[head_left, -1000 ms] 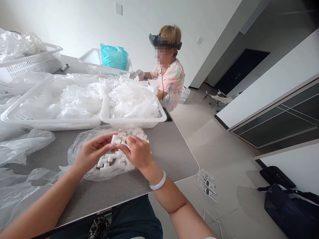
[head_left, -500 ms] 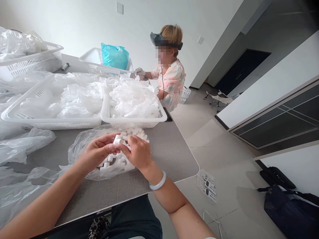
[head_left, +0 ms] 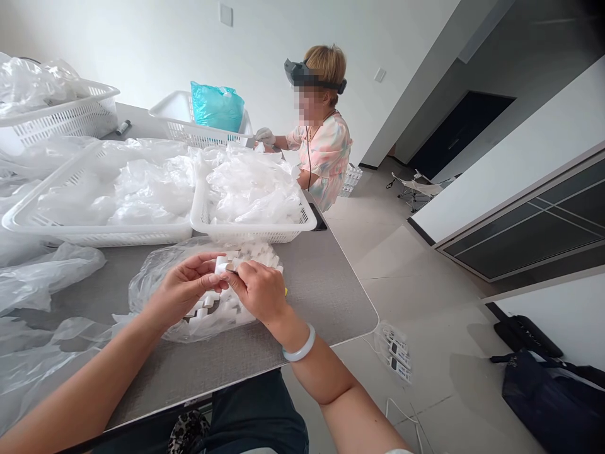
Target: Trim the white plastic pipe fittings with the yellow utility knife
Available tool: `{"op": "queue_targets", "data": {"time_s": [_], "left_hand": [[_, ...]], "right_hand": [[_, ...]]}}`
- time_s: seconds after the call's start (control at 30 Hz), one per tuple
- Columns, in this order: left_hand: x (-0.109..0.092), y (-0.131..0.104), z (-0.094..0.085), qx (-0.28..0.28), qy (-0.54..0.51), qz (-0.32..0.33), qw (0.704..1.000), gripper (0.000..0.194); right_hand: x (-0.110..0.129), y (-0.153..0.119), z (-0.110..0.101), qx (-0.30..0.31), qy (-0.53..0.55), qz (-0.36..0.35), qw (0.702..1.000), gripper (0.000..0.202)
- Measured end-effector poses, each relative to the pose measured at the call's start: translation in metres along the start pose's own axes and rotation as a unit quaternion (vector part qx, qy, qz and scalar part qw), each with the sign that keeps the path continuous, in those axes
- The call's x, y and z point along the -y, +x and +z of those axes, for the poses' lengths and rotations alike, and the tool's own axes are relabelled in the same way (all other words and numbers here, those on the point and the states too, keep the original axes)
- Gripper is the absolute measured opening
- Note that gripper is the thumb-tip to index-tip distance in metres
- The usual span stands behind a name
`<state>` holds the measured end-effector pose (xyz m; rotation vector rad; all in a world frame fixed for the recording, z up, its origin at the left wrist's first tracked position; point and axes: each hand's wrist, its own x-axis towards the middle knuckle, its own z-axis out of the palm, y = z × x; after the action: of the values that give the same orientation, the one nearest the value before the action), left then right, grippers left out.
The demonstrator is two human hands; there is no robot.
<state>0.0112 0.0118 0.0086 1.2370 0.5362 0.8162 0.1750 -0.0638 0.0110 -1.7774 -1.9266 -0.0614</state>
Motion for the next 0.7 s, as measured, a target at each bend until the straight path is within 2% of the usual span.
{"op": "queue_targets", "data": {"time_s": [0.37, 0.57, 0.7], "left_hand": [[-0.0067, -0.0045, 0.0051, -0.049, -0.045, 0.042, 0.997, 0.031], [-0.0095, -0.0035, 0.0079, -0.052, -0.056, 0.043, 0.996, 0.027], [-0.0072, -0.0045, 0.0065, -0.055, -0.04, 0.045, 0.997, 0.037]], "right_hand": [[-0.0013, -0.0002, 0.0019, 0.002, -0.034, 0.004, 0.999, 0.059], [0.0005, 0.0, 0.0002, 0.017, -0.041, -0.002, 0.999, 0.057], [0.0, 0.0003, 0.0006, 0.018, -0.042, 0.017, 0.999, 0.06]]}}
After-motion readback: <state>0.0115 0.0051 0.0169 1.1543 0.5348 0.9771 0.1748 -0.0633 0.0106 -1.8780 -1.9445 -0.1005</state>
